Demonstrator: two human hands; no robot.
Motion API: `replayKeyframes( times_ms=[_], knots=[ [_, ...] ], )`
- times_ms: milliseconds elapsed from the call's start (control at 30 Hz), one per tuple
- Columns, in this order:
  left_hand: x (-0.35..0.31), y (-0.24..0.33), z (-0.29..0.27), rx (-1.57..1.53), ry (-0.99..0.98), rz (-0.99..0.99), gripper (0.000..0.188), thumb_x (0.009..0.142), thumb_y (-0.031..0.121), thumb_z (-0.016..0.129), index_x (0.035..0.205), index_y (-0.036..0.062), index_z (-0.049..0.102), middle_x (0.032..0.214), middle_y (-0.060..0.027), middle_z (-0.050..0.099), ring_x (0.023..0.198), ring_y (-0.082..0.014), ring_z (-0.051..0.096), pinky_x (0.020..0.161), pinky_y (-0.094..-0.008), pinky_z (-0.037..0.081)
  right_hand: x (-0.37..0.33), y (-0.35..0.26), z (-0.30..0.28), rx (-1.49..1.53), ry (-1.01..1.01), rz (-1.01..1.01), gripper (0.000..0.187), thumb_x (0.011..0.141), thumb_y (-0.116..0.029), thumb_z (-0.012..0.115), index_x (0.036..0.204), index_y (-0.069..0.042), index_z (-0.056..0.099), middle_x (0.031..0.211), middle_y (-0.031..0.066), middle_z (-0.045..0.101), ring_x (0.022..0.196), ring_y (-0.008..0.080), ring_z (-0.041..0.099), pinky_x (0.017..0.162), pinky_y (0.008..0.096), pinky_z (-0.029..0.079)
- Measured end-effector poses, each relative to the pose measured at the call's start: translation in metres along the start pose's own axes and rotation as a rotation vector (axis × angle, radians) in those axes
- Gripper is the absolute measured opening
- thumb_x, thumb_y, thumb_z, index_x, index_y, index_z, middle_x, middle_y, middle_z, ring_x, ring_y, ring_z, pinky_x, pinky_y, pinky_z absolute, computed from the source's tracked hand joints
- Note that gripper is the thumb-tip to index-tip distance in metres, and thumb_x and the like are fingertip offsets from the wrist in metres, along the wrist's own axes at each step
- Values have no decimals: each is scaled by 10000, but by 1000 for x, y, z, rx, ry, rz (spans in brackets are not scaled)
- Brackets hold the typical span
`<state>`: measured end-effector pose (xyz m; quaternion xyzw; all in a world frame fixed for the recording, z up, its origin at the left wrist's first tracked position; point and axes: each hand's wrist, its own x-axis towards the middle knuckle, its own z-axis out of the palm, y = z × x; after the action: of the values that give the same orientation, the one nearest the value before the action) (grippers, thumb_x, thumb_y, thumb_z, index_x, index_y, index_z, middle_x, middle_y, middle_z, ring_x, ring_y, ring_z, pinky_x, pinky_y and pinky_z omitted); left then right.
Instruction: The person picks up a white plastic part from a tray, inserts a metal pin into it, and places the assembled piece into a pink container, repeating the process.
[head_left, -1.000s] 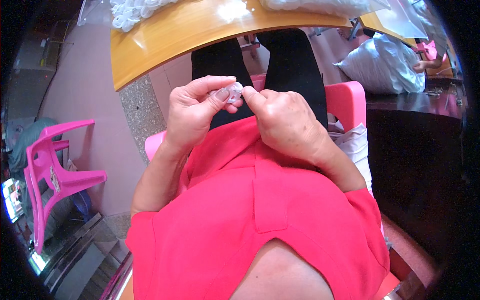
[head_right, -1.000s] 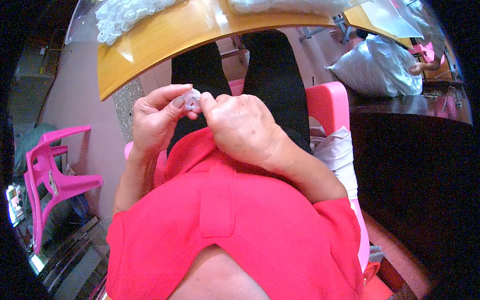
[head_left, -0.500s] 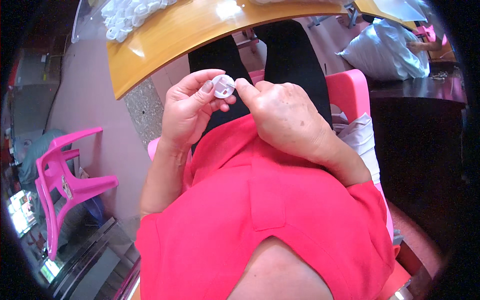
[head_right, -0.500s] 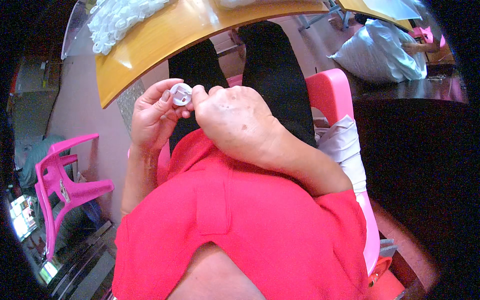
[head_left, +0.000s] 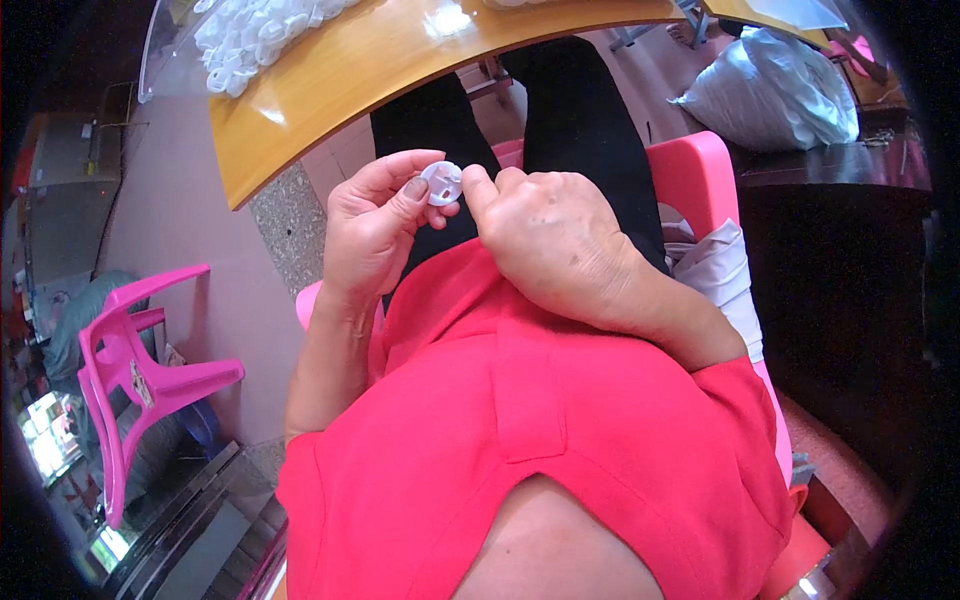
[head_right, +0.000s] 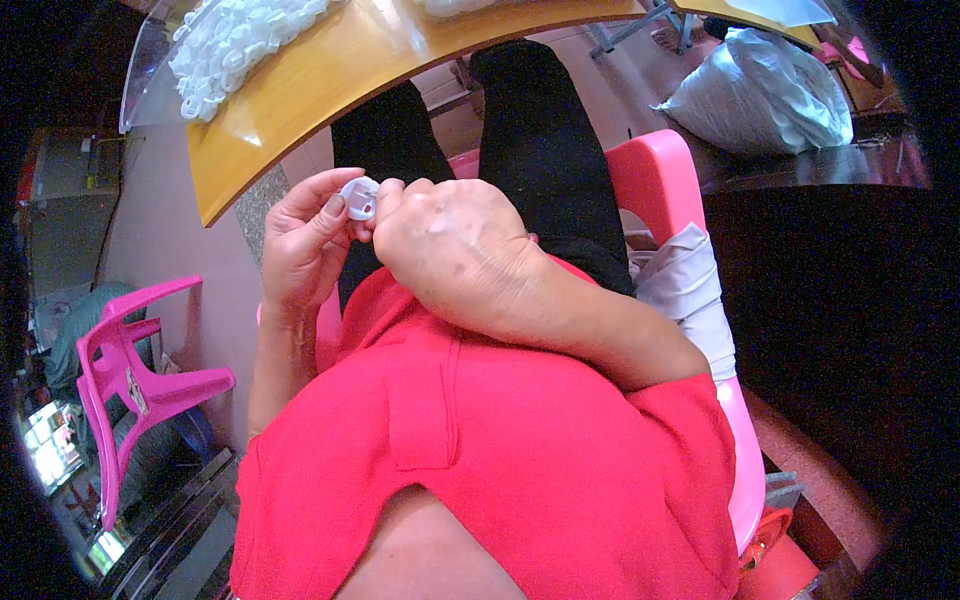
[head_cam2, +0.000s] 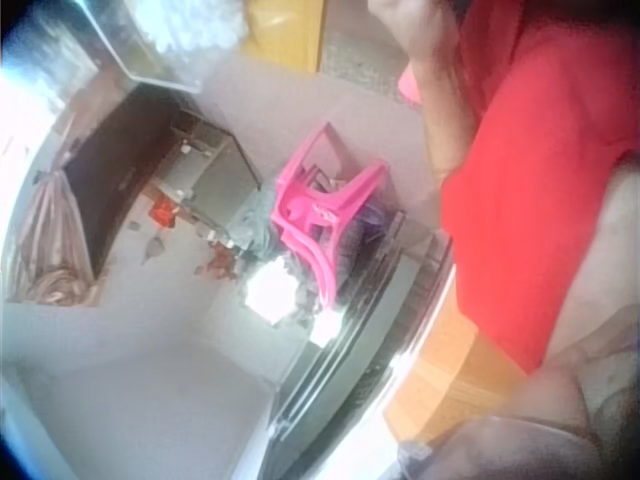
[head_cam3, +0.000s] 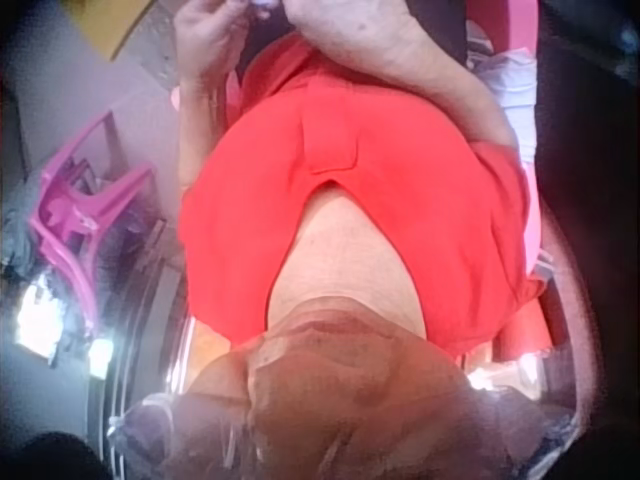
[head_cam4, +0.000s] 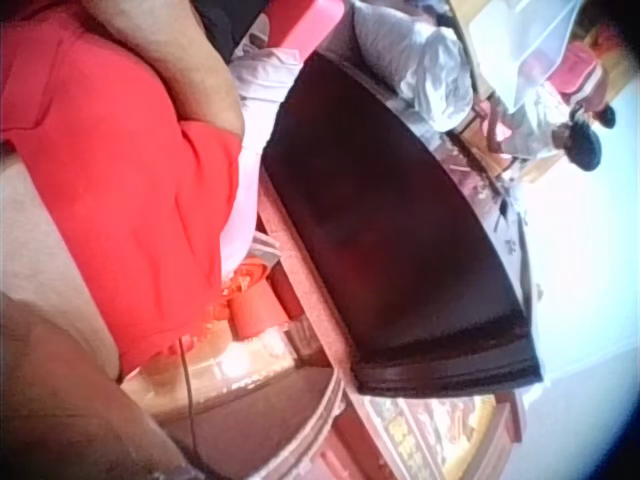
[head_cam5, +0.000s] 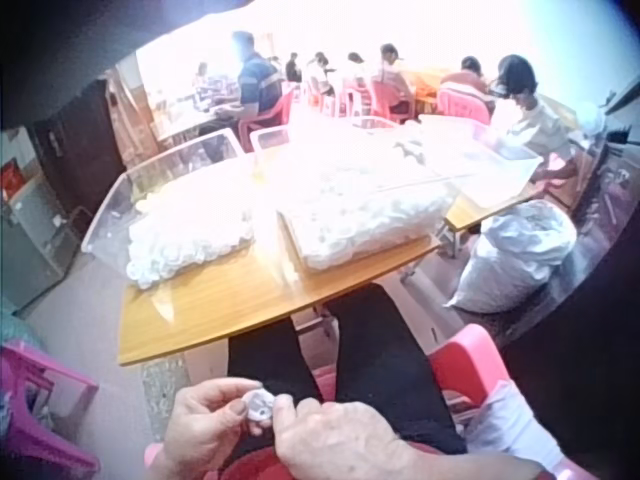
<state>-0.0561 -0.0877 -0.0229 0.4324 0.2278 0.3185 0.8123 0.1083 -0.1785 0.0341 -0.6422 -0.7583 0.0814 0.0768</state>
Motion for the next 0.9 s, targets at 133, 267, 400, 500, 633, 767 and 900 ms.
replayKeyframes(
  times_ms=[133, 267, 400, 500, 633, 767, 900],
  knots=[
    [-1, -1, -1, 14, 19, -13, 238, 896, 24, 567, 1115, -67, 591, 950, -153, 655, 774, -190, 641, 669, -271, 528, 0, -1, 0, -41, 6, -30, 166, 818, -98, 560, 946, 5, 541, 717, 137, 619, 627, 241, 660, 524, 321, 528],
    [-2, -3, -2, 48, 5, -12, 229, 891, 19, 573, 1098, -76, 595, 942, -163, 657, 770, -192, 643, 665, -277, 531, -1, -1, -3, -158, 10, -114, 159, 819, -95, 550, 935, 13, 549, 704, 127, 619, 627, 229, 658, 510, 317, 517],
    [-4, -2, -2, 70, 5, -14, 229, 889, 25, 579, 1094, -76, 593, 935, -168, 657, 772, -199, 647, 665, -278, 533, 6, 14, -10, -12, -152, -237, 161, 788, -58, 557, 930, 18, 547, 725, 161, 637, 655, 277, 660, 562, 352, 523],
    [-2, 2, -2, 16, -27, -40, 251, 893, 42, 579, 1120, -66, 577, 961, -171, 652, 792, -218, 656, 682, -283, 544, 6, 23, -5, 189, -114, -148, 179, 749, -19, 571, 922, 19, 544, 736, 183, 637, 682, 324, 652, 605, 383, 523],
    [2, 8, -2, -72, 31, -69, 283, 901, 44, 566, 1171, -42, 556, 994, -177, 646, 842, -238, 661, 718, -301, 559, 7, 19, 20, 585, 77, 29, 163, 822, 25, 512, 980, 28, 553, 723, 187, 624, 690, 342, 645, 583, 366, 491],
    [2, 4, -2, -122, 69, -81, 293, 894, 35, 573, 1177, -42, 549, 999, -186, 645, 887, -249, 659, 763, -321, 562, 6, 16, 24, 798, 92, 115, 236, 859, 18, 484, 1075, 13, 580, 693, 178, 607, 606, 259, 632, 563, 326, 475],
    [1, 5, 0, -91, 70, -57, 285, 886, 29, 585, 1159, -45, 555, 1001, -188, 645, 892, -250, 659, 782, -326, 560, 6, 15, 24, 787, 63, 138, 249, 863, 17, 479, 1089, 14, 585, 715, 178, 611, 627, 231, 635, 577, 314, 479]
  ],
)
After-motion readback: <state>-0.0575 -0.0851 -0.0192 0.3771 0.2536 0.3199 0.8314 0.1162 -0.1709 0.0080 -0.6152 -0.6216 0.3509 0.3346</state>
